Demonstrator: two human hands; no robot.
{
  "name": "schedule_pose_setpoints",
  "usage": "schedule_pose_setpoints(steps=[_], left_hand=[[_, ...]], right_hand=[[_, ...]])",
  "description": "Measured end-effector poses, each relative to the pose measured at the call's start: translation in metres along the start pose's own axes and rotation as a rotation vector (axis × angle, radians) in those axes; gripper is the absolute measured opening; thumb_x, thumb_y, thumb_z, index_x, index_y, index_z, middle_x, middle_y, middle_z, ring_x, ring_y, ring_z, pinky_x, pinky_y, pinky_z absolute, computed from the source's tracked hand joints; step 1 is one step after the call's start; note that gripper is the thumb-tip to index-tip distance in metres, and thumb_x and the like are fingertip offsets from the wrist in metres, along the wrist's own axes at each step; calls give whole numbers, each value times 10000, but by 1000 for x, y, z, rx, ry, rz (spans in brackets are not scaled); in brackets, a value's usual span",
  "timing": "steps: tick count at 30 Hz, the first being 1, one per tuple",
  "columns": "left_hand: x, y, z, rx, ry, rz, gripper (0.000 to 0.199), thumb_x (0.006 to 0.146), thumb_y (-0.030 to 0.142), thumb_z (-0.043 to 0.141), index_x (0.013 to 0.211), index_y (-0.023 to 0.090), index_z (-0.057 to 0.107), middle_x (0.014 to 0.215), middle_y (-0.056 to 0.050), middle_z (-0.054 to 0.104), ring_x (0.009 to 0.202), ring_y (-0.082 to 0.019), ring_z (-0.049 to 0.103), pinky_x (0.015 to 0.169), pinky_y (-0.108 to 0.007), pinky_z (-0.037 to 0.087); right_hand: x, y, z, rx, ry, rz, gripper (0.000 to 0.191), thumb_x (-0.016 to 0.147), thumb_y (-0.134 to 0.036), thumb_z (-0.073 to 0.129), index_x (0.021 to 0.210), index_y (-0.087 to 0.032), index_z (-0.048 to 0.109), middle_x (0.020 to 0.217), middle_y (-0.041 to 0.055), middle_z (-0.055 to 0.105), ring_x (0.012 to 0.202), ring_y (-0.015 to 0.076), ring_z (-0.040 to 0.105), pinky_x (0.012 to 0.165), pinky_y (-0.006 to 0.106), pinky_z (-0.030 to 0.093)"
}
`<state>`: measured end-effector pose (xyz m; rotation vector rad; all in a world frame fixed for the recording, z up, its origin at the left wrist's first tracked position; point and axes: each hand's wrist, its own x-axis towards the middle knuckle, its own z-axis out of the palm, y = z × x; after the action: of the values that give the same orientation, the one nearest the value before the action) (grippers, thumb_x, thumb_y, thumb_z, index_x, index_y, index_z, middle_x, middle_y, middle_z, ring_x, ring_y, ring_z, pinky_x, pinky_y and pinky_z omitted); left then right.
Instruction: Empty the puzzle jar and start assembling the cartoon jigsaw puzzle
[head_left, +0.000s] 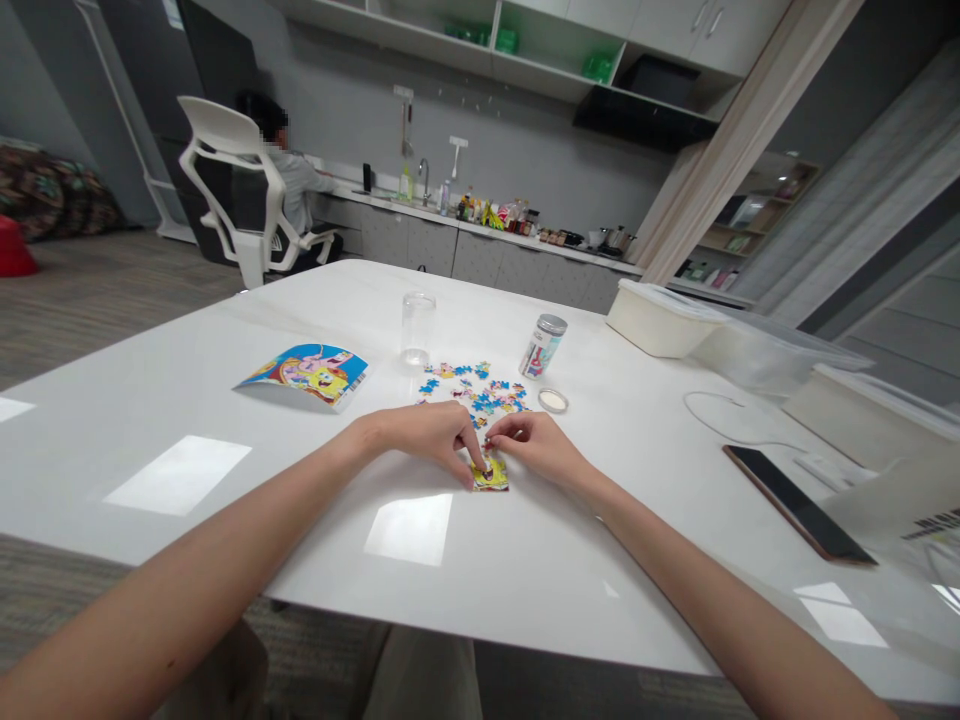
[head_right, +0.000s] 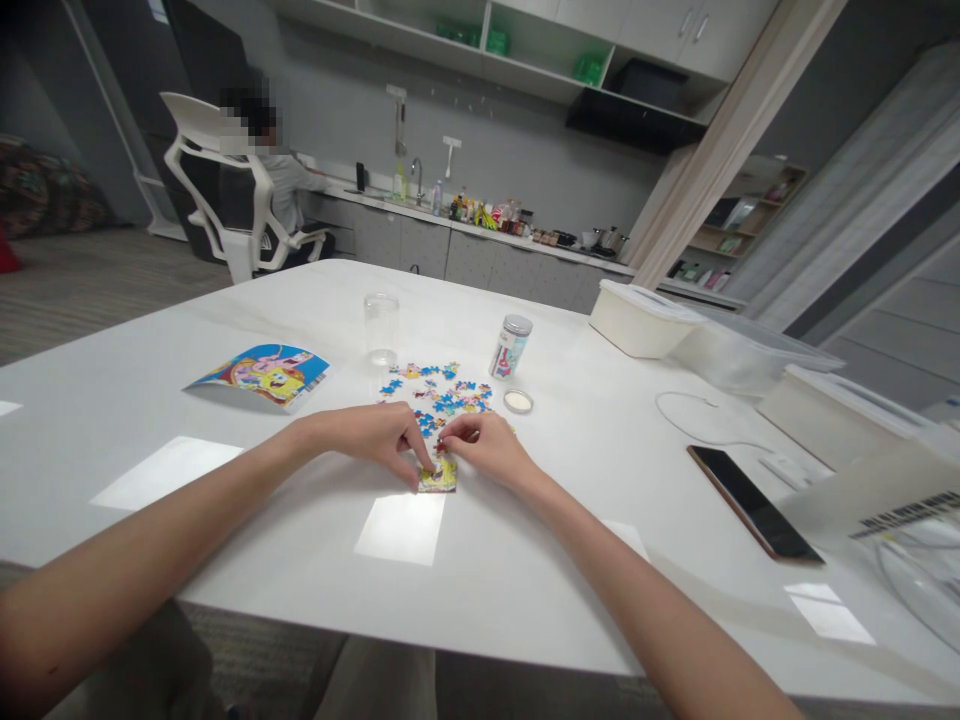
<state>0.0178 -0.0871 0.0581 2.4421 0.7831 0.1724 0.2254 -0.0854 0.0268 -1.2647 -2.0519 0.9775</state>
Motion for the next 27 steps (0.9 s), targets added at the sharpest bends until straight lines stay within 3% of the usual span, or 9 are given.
schedule_pose_setpoints(steps=[14, 23, 27], left_hand=[[2, -1, 2, 0, -14, -38, 239, 737, 369, 736, 940, 253, 785, 503, 57, 484, 465, -67, 290, 481, -227, 222], [1, -3, 1, -41, -21, -10, 232, 745, 389, 706, 930, 276, 787, 499, 57, 405, 456, -72, 303, 455, -229, 202], [1, -1, 0, -44, -22, -7, 272, 744, 388, 713, 975, 257, 776, 492, 66, 364, 460, -81, 285, 477, -247, 221]], right_hand=[[-4, -3, 1, -10, -28, -20, 110, 702, -248, 671, 731, -164, 736, 708, 29, 712, 634, 128, 604, 586, 232, 465], [-4, -3, 2, -150, -24, -125, 70, 735, -249, 687, 713, -183, 687, 755, 9, 619, 619, 103, 521, 604, 246, 425], [-2, 0, 0, -86, 7, -123, 143, 851, -304, 561, 832, -181, 632, 782, 9, 627, 675, 124, 545, 629, 249, 425]])
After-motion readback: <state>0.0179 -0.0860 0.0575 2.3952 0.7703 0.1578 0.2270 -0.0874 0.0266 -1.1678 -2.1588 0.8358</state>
